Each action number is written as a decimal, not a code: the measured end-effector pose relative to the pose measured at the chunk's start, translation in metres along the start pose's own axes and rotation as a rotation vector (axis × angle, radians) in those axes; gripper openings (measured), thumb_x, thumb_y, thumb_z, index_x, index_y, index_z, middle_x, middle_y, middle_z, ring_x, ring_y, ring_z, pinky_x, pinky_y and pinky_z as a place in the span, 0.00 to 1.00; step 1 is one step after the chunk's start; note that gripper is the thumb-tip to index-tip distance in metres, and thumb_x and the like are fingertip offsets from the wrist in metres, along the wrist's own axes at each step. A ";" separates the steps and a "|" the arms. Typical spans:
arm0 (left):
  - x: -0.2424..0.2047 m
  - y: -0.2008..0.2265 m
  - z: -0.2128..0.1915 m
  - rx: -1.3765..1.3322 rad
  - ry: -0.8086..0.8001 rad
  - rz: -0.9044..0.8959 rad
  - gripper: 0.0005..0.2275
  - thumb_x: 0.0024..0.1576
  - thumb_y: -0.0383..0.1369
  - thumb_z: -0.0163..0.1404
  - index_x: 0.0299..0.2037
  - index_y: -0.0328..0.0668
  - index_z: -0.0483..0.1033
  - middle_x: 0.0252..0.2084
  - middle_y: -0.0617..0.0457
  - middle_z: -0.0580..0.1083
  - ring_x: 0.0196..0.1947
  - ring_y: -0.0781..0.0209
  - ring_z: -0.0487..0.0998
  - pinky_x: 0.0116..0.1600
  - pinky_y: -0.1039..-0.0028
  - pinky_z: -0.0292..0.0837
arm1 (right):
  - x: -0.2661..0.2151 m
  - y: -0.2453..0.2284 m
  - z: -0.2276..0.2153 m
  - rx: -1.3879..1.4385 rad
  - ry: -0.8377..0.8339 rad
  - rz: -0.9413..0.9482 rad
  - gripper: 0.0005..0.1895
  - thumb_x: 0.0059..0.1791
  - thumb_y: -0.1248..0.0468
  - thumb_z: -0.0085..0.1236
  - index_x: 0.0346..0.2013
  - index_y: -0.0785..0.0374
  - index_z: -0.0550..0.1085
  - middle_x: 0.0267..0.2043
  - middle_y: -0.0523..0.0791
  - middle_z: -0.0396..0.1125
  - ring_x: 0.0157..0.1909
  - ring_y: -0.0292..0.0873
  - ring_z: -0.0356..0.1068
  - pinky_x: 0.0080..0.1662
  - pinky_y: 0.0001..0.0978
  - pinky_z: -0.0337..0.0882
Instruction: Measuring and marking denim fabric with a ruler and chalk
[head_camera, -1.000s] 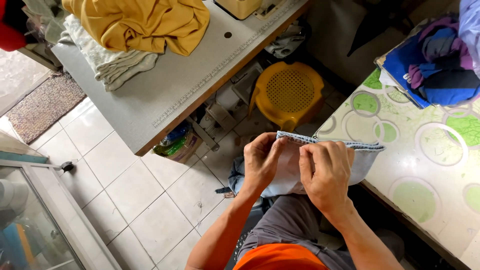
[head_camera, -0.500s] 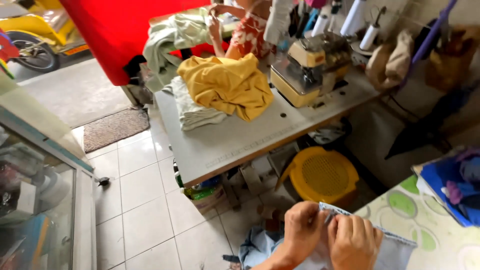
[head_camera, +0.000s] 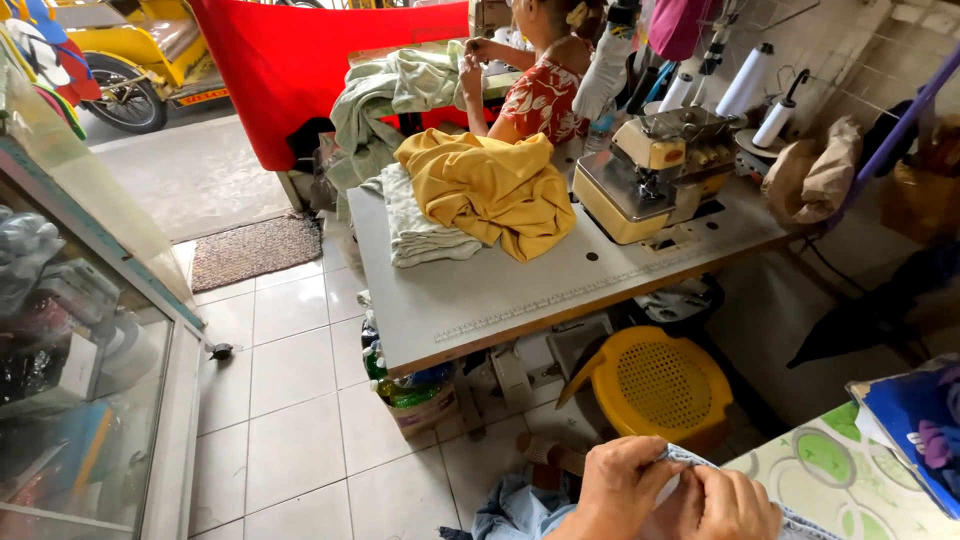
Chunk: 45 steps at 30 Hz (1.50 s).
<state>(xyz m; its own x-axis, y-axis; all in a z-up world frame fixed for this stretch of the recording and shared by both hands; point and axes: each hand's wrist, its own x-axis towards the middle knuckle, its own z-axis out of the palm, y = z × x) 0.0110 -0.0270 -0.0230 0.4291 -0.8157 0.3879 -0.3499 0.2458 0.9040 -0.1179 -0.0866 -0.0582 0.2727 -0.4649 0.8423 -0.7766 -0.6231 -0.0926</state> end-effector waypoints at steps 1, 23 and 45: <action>-0.001 -0.004 0.002 -0.098 -0.025 -0.074 0.21 0.63 0.27 0.61 0.22 0.46 0.60 0.18 0.59 0.57 0.22 0.69 0.54 0.29 0.72 0.52 | -0.006 0.005 0.004 0.020 -0.022 0.020 0.12 0.57 0.56 0.53 0.32 0.54 0.77 0.31 0.44 0.68 0.34 0.55 0.68 0.36 0.51 0.61; 0.007 0.006 -0.027 -0.205 -0.380 -0.439 0.16 0.66 0.42 0.50 0.27 0.51 0.64 0.24 0.66 0.57 0.26 0.73 0.54 0.33 0.74 0.49 | -0.015 -0.016 -0.016 0.194 -0.084 0.306 0.04 0.50 0.64 0.64 0.30 0.59 0.80 0.34 0.44 0.74 0.38 0.48 0.69 0.46 0.41 0.69; 0.005 0.016 -0.047 -0.552 -0.602 -0.403 0.11 0.68 0.38 0.48 0.33 0.50 0.64 0.23 0.66 0.56 0.23 0.76 0.54 0.29 0.79 0.48 | -0.039 -0.009 -0.007 0.183 0.130 0.139 0.05 0.51 0.69 0.65 0.30 0.66 0.80 0.33 0.49 0.75 0.33 0.51 0.72 0.45 0.45 0.72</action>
<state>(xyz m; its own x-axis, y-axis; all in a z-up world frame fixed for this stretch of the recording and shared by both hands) 0.0470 -0.0026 0.0019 -0.1286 -0.9917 0.0043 0.2473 -0.0278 0.9685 -0.1253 -0.0589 -0.0864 0.0864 -0.4766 0.8748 -0.6828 -0.6678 -0.2964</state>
